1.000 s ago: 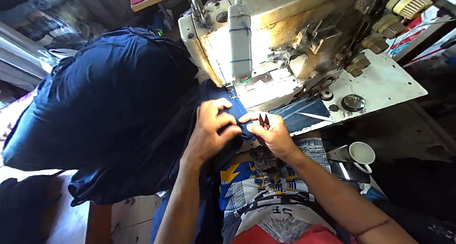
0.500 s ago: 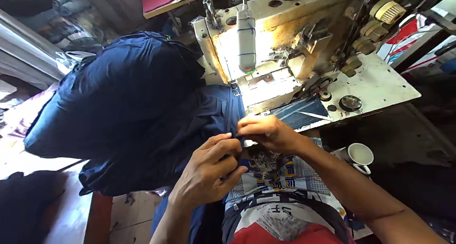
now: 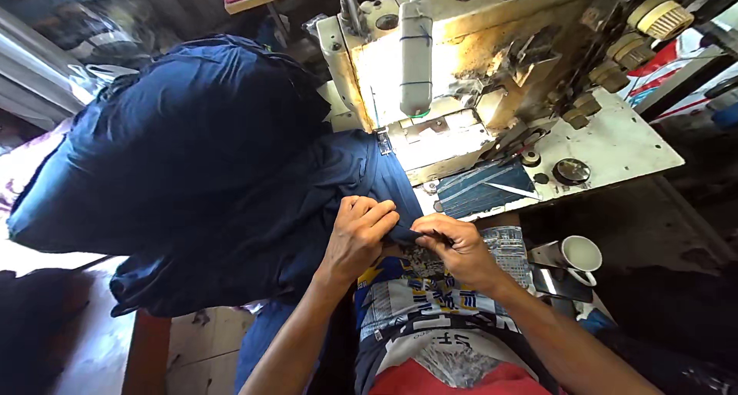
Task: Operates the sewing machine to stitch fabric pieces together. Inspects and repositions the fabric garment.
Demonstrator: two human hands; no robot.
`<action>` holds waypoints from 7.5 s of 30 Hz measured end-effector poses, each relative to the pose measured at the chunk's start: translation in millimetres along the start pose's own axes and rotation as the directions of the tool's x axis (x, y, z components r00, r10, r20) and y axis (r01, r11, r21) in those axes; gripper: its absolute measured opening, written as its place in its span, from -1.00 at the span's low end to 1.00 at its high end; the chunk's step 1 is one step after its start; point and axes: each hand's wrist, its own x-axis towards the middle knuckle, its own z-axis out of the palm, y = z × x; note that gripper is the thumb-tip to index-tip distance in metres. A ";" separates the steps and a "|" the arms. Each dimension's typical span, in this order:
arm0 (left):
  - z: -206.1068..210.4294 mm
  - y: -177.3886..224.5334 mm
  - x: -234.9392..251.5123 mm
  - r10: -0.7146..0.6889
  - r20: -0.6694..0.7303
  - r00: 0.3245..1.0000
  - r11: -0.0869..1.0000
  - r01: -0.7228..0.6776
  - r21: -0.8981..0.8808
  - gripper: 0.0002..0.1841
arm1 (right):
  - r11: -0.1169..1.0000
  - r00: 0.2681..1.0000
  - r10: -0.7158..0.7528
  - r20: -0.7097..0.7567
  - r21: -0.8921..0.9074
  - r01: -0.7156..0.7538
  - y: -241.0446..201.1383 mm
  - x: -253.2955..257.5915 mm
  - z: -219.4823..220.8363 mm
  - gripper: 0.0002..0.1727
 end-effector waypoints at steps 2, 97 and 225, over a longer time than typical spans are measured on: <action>-10.6 -0.1 6.7 0.002 0.025 1.000 1.000 -0.003 0.031 -0.75 | 0.999 0.999 0.033 -0.020 0.023 -0.033 -0.2 6.1 0.0 -0.86; -120.3 -15.7 30.2 0.152 0.055 0.987 0.836 -0.099 -0.541 -0.73 | 0.988 0.922 -0.154 0.355 0.034 0.152 -20.4 82.6 -10.9 -0.86; -43.6 -43.0 56.4 -0.276 -0.327 0.904 0.961 0.249 -0.123 -0.78 | 0.909 0.909 -0.243 -0.339 -0.408 0.091 -51.5 36.2 -88.0 -0.75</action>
